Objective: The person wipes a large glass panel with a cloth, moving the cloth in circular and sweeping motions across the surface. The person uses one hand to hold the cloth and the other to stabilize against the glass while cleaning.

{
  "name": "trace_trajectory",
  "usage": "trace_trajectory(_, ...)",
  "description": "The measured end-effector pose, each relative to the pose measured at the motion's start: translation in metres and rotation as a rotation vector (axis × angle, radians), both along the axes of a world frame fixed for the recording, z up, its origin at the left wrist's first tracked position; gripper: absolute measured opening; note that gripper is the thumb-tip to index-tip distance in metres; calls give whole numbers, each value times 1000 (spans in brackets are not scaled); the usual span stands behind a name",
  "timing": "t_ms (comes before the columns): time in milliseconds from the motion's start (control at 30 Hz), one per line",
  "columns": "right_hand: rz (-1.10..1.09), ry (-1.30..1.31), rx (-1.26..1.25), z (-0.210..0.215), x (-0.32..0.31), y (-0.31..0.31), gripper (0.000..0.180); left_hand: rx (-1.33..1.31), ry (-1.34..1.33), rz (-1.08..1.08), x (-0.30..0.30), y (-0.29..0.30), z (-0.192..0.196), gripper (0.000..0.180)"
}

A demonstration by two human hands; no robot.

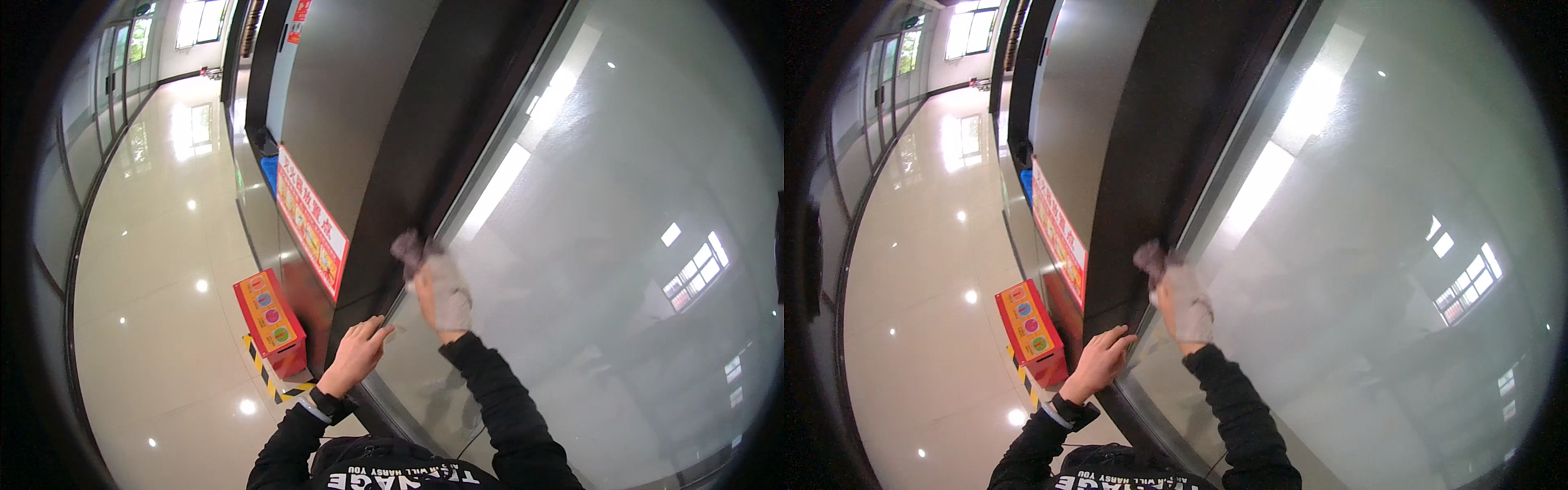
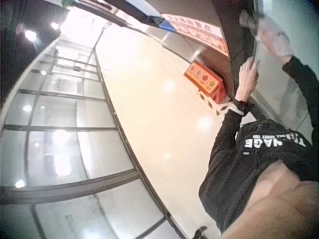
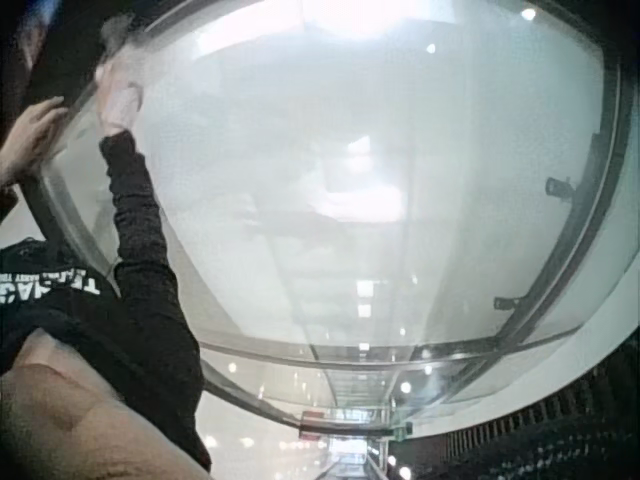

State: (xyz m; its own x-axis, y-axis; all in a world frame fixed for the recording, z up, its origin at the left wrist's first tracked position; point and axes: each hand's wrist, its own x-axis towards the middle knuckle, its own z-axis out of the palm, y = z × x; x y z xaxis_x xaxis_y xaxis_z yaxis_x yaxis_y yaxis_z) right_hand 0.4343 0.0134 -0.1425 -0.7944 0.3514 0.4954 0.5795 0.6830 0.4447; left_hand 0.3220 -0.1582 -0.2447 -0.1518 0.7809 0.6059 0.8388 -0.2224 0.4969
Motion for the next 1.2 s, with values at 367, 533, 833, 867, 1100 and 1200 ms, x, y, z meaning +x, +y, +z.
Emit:
trace_trajectory(367, 14, 59, -398, -33, 17, -14, 19, -66, -19, 136, -36, -70, -14, 33)
trace_trajectory(533, 35, 131, 118, 19, 1, 11, 24, -99, -33, 141, -31, -72, -16, 30)
trace_trajectory(833, 160, 366, -1005, -155, 41, -9, 34, -167, 6, 100, -24, -75, -9, 32)
trace_trajectory(867, 152, 414, -1090, -159, 53, -15, 34, -184, 18, 101, -24, -76, -9, 34)
trace_trajectory(1100, 57, 144, -300, -31, 96, -19, 33, -196, -17, 57, -17, -54, -5, 27)
trace_trajectory(1200, 2, 284, 113, 4, 94, -8, 33, -159, 38, 1, -3, -35, -2, 29)
